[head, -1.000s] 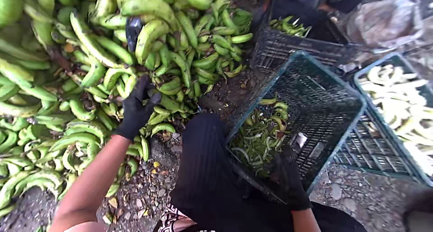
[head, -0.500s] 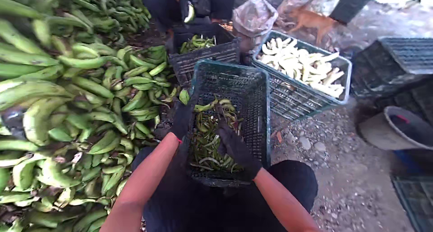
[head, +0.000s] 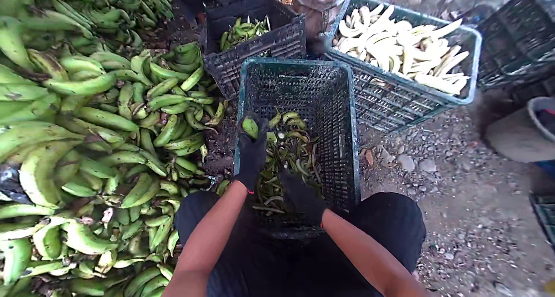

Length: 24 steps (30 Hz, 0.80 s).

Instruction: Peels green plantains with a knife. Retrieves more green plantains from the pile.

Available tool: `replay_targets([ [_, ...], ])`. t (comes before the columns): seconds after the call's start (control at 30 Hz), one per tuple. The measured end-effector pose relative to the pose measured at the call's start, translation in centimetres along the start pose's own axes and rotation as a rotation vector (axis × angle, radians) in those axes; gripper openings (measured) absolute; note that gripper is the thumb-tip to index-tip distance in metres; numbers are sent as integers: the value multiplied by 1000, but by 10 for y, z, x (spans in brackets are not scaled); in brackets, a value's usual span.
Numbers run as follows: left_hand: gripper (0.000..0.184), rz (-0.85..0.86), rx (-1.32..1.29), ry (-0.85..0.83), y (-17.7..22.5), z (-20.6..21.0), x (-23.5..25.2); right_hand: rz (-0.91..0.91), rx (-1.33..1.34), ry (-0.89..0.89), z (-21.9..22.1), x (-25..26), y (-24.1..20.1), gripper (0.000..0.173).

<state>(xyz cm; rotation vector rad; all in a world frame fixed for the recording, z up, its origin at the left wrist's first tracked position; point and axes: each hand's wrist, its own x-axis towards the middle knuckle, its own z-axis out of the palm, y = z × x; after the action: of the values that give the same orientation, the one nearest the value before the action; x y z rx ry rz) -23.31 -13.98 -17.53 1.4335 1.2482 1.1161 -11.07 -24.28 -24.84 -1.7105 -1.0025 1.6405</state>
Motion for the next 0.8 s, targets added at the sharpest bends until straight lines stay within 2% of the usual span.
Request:
replay_targets([
  [0.07, 61, 3, -157, 27, 5, -6, 14, 6, 36, 12, -1, -1, -4, 59],
  [0.13, 57, -15, -325, 27, 5, -8, 25, -132, -26, 104, -15, -7, -20, 56],
  [0.2, 46, -91, -348, -37, 3, -13, 31, -327, -235, 234, -31, -9, -37, 52],
  [0.27, 54, -102, -352, -185, 2, -16, 31, -536, -483, 326, -50, -6, -46, 54],
  [0.33, 66, -114, -363, -249, 2, -11, 25, -663, -672, 373, -62, -4, -48, 56],
  [0.5, 78, -215, -385, -266, -8, 1, 10, -594, -845, 377, -64, -20, -45, 65],
  [0.6, 84, -278, -472, -278, -15, 0, 7, -637, -865, 431, -55, -24, -36, 71],
  [0.7, 83, -268, -472, -263, -18, -2, 7, -671, -843, 512, -46, -25, -34, 63],
  [0.8, 80, -171, -247, -183, -15, 4, 2, -463, -740, 507, -42, -24, -42, 53],
])
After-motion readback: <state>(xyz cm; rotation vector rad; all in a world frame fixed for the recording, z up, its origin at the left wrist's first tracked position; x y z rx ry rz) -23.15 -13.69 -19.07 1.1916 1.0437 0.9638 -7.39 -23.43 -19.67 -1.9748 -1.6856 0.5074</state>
